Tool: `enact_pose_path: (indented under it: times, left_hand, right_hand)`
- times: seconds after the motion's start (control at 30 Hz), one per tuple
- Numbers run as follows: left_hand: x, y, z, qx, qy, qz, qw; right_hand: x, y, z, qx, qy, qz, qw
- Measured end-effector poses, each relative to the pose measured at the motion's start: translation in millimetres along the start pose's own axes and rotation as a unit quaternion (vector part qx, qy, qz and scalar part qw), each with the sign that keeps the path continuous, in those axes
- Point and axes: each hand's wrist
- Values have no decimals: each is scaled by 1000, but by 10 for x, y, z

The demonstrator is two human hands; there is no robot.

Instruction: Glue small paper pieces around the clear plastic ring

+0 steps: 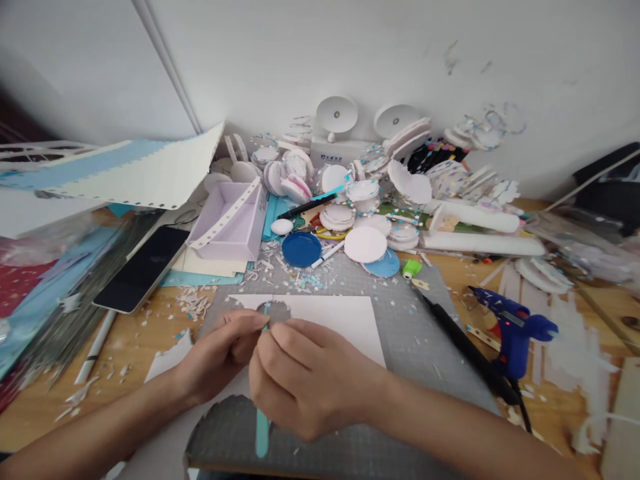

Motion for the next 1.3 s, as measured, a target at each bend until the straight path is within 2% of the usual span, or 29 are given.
enact_pose_path:
  times: [0.1, 0.17, 0.2, 0.27, 0.37, 0.47, 0.53, 0.57, 0.77, 1.0, 1.3]
  left_hand:
    - [-1, -11, 9, -3, -40, -101, 994]
    - [12, -16, 10, 39, -100, -197, 975]
    - [20, -15, 7, 70, -133, -240, 959]
    - [34, -3, -11, 115, -179, -316, 925]
    - [30, 29, -50, 104, -187, -424, 880]
    - [1, 47, -70, 51, -169, -509, 843]
    - [-15, 41, -69, 7, -152, -524, 838]
    - [-20, 35, -66, -10, -143, -520, 842]
    - [-20, 11, -61, -43, -98, -460, 882]
    - [-27, 9, -55, -46, -84, -429, 898]
    - [-21, -13, -57, -36, -47, -408, 911]
  right_hand:
    - [33, 78, 75, 47, -75, -31, 996]
    - [73, 134, 159, 101, -189, -43, 976]
    - [94, 154, 215, 142, -257, -40, 955]
    - [127, 168, 360, 227, -393, -31, 890]
    - [138, 119, 619, 286, -545, -72, 785]
    - [103, 34, 800, 266, -654, -152, 691]
    - [65, -1, 829, 241, -697, -197, 646]
    - [46, -9, 821, 229, -708, -215, 633]
    - [-51, 18, 733, 190, -703, -304, 614]
    - [-81, 22, 718, 179, -700, -321, 612]
    - [-84, -14, 682, 176, -671, -283, 663]
Point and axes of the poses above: each hand's wrist, its own z-axis away from the middle knuckle, its own y-axis out of the back of the hand, x = y × z, and after that the axes turned 12 degrees about x, right-handed
